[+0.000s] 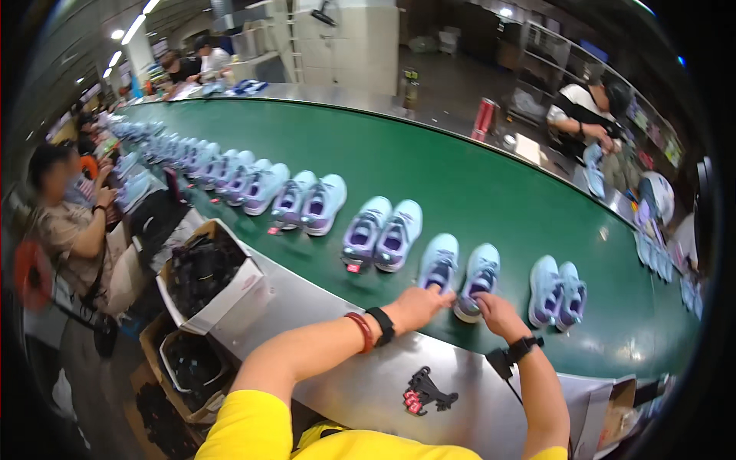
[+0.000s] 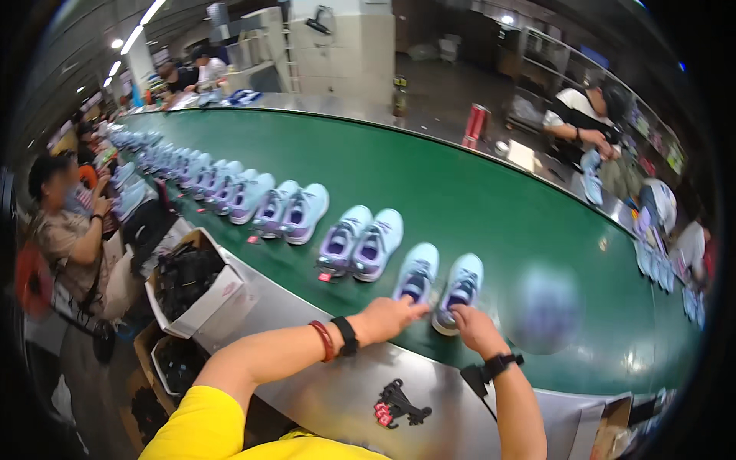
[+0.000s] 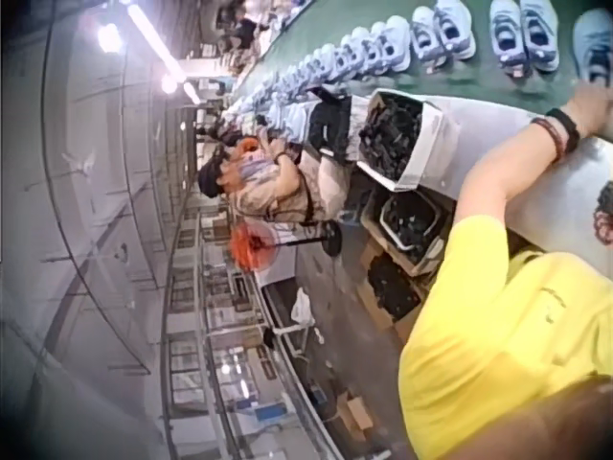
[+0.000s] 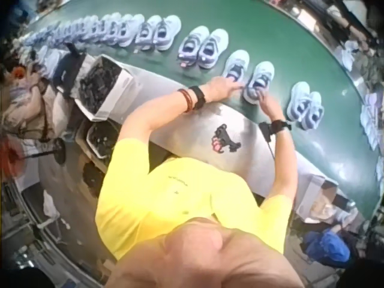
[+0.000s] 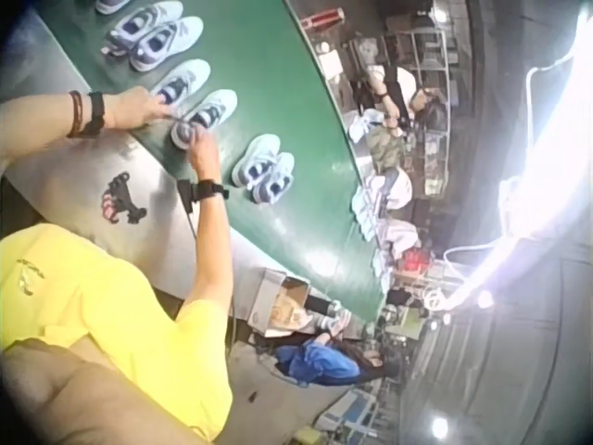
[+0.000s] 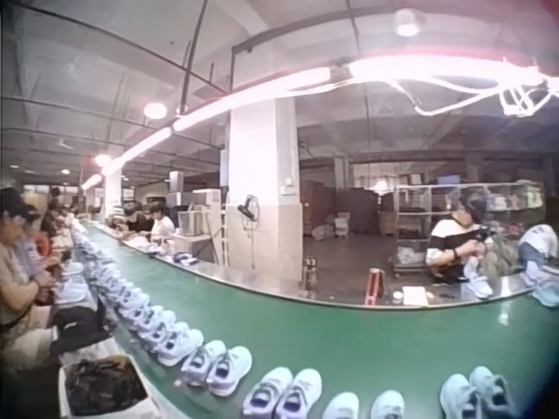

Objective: The person attaches black plastic tags to pairs of light blue and purple sneakers moving along a green conveyor belt in a factory setting. The person picks up tags from a nearby box and clips them onto the shoes one by one as they pass by.

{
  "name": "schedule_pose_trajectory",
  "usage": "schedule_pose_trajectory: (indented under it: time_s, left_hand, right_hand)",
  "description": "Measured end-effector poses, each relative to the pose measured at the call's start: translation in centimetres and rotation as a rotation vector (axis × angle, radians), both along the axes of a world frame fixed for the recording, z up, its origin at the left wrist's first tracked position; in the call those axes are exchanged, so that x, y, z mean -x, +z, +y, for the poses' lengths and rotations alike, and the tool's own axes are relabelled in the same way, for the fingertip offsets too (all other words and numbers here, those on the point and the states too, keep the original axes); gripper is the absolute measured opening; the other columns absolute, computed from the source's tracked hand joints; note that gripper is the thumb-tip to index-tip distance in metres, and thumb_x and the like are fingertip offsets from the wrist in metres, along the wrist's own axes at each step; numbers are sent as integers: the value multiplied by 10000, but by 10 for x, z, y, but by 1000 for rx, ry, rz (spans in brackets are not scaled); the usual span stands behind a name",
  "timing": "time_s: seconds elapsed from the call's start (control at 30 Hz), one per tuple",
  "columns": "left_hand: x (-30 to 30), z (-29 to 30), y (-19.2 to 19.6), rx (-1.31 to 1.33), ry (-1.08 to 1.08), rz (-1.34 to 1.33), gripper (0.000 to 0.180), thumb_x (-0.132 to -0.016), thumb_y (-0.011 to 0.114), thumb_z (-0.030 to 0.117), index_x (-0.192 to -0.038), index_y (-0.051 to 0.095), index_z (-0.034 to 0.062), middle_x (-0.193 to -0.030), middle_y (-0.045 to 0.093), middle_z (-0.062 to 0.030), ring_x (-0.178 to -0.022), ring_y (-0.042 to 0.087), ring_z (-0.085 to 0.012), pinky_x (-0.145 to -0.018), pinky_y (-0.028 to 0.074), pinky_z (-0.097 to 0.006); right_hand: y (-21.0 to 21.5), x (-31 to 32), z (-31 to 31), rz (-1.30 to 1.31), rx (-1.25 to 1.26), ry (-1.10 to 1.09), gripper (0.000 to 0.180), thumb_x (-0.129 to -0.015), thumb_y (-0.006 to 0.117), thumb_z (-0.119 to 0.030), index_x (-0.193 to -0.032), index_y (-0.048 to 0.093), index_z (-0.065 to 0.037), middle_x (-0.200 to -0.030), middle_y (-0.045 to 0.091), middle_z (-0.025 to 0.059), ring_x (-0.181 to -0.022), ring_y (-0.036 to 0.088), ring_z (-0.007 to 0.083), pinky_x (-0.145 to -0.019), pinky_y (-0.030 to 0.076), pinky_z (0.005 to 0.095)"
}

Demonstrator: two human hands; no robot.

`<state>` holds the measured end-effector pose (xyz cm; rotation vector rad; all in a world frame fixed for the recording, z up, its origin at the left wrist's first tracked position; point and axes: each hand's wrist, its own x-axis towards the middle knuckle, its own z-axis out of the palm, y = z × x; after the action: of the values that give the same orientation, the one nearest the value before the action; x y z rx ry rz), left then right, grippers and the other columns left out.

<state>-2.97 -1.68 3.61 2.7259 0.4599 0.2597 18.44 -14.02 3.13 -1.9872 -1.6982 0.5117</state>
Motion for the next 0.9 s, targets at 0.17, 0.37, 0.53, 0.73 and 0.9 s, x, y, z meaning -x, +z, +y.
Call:
schedule_pose_trajectory:
  time_s: [0.17, 0.37, 0.53, 0.73, 0.9]
  left_hand:
    - [9, 6, -6, 156, 70, 52, 244, -884, 496, 162, -1111, 584, 139, -948, 591, -180, -825, 610, -390, -728, 490, -484]
    - [7, 7, 5, 157, 41, 61, 204, -900, 476, 157, -1045, 606, 96, -878, 593, -186, -803, 587, -388, -706, 460, -480]
    - [6, 9, 6, 128, 49, 88, 195, -899, 479, 160, -1016, 618, 89, -857, 592, -190, -781, 587, -387, -697, 459, -480]
    - [7, 10, 2, 118, 78, 88, 189, -899, 489, 169, -999, 630, 93, -863, 596, -191, -785, 594, -385, -706, 464, -481]
    - [6, 14, 7, 158, 64, 114, 184, -899, 498, 174, -998, 634, 99, -880, 593, -173, -802, 591, -372, -695, 467, -467]
  right_hand:
    - [11, 3, 2, -1, 71, 173, 395, -853, 631, -304, -1171, 561, -80, -1054, 607, 150, -991, 569, 358, -844, 459, 411]
    - [8, 3, -3, -299, -130, 156, 301, -799, 672, -340, -911, 578, -77, -864, 573, 93, -838, 561, 303, -736, 449, 416]
    - [22, 12, 4, -533, -227, 186, 273, -770, 686, -366, -788, 579, -116, -775, 552, 48, -771, 543, 257, -680, 432, 377]
    - [22, 13, 8, -583, -263, 181, 278, -741, 700, -383, -759, 591, -128, -746, 555, 33, -760, 549, 233, -674, 427, 368]
    - [21, 26, 21, -673, -157, 194, 274, -710, 716, -381, -776, 610, -137, -734, 577, 28, -766, 562, 236, -672, 427, 359]
